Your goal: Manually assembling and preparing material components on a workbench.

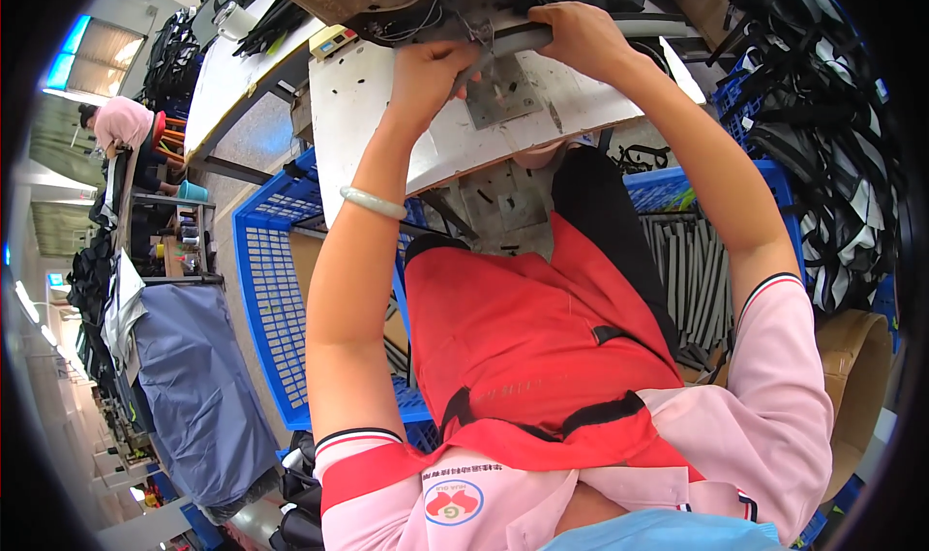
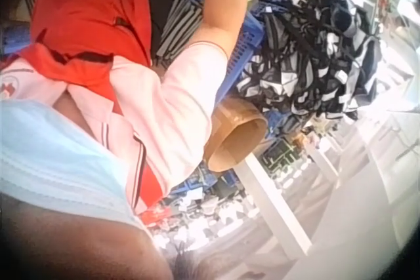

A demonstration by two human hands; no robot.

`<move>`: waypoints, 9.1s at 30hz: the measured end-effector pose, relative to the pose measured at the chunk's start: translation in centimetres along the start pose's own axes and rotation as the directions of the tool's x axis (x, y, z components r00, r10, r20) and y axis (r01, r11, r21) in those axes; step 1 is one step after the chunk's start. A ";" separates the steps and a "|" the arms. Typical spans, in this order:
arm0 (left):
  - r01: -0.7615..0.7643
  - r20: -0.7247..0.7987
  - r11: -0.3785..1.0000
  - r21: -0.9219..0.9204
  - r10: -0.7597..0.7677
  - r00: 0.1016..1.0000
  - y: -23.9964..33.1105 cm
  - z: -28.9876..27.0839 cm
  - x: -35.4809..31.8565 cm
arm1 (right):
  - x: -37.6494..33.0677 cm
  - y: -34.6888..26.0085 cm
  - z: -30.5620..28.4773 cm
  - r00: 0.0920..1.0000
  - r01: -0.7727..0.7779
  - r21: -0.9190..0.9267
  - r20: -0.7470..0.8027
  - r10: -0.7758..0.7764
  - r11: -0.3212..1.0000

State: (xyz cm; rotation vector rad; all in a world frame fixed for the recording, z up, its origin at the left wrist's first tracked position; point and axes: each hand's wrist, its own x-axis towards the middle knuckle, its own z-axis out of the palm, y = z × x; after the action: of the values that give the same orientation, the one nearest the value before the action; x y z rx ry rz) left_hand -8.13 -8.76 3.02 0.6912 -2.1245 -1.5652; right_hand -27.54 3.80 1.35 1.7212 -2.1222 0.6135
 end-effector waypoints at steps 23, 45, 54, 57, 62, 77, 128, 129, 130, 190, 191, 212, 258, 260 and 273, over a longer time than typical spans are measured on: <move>0.256 0.430 0.966 0.037 -0.246 0.869 -2.1 -0.1 -10.8 | -8.4 -6.1 -7.2 0.941 0.152 0.211 0.269 -0.206 0.966; 0.041 0.068 0.997 0.061 -0.045 0.997 1.7 0.0 -3.7 | -4.0 -1.2 -4.9 0.991 0.006 0.129 0.133 -0.024 0.992; 0.042 0.069 0.999 0.018 -0.043 0.997 1.4 -0.5 -2.8 | -3.1 -0.5 -4.3 0.988 -0.018 0.117 0.154 0.000 0.993; 0.031 0.054 0.999 0.013 -0.032 0.998 1.4 -0.4 -2.2 | -2.7 -0.4 -4.1 0.993 0.001 0.148 0.113 -0.018 0.989; 0.061 0.086 0.998 -0.017 -0.060 0.994 -0.1 -1.3 -0.1 | -0.2 -0.6 -5.2 0.975 -0.050 0.157 0.221 0.014 0.986; -0.116 0.275 0.989 0.090 0.087 0.957 2.6 5.9 -7.1 | -11.4 -16.8 -0.6 0.801 0.577 0.022 0.180 -0.571 0.817; -0.148 -0.049 0.920 0.363 0.178 0.983 -1.4 -2.6 -2.0 | -5.1 4.0 -5.0 0.985 0.149 0.471 0.004 -0.170 0.870; -0.088 0.037 0.921 0.380 0.080 0.996 -1.5 -1.8 -3.1 | -6.7 1.9 -5.5 0.995 0.023 0.290 0.090 -0.051 0.957; -0.086 0.109 0.953 0.289 0.056 0.993 -1.5 -0.8 -4.4 | -6.6 -3.6 -7.7 0.906 0.009 0.207 0.413 -0.095 0.978; -0.215 0.107 0.890 0.402 0.188 0.976 -1.9 -1.6 -3.4 | -7.2 0.3 -7.8 0.884 -0.178 0.288 0.466 0.024 0.941; -0.230 0.197 0.894 0.385 0.164 0.967 -2.6 -1.3 -4.1 | -7.6 -4.5 -8.9 0.816 -0.048 0.232 0.570 -0.096 0.972; 0.178 0.225 0.982 0.069 -0.189 0.956 -0.6 -0.1 -11.6 | -10.4 1.1 -10.1 0.882 -0.266 0.383 0.466 0.063 0.885; 0.080 0.014 0.996 -0.034 -0.079 0.997 1.5 -1.8 -2.0 | -2.9 8.9 -8.0 0.887 0.207 0.922 -0.035 -0.461 0.329; 0.029 -0.065 0.991 -0.128 -0.037 0.997 0.8 -4.1 -1.2 | -2.2 6.6 -10.7 0.885 -0.434 0.463 0.379 0.270 0.773; 0.010 -0.261 0.836 0.549 0.160 0.952 -10.1 -5.8 -7.8 | -30.5 10.8 -3.2 0.722 -0.267 0.842 0.497 0.480 -0.469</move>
State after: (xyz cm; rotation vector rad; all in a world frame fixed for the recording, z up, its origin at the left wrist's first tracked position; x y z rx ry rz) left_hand 2.96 -10.93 -5.27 0.9389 -2.3284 -0.7311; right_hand -31.77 32.70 -12.93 0.6664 -1.8545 3.4666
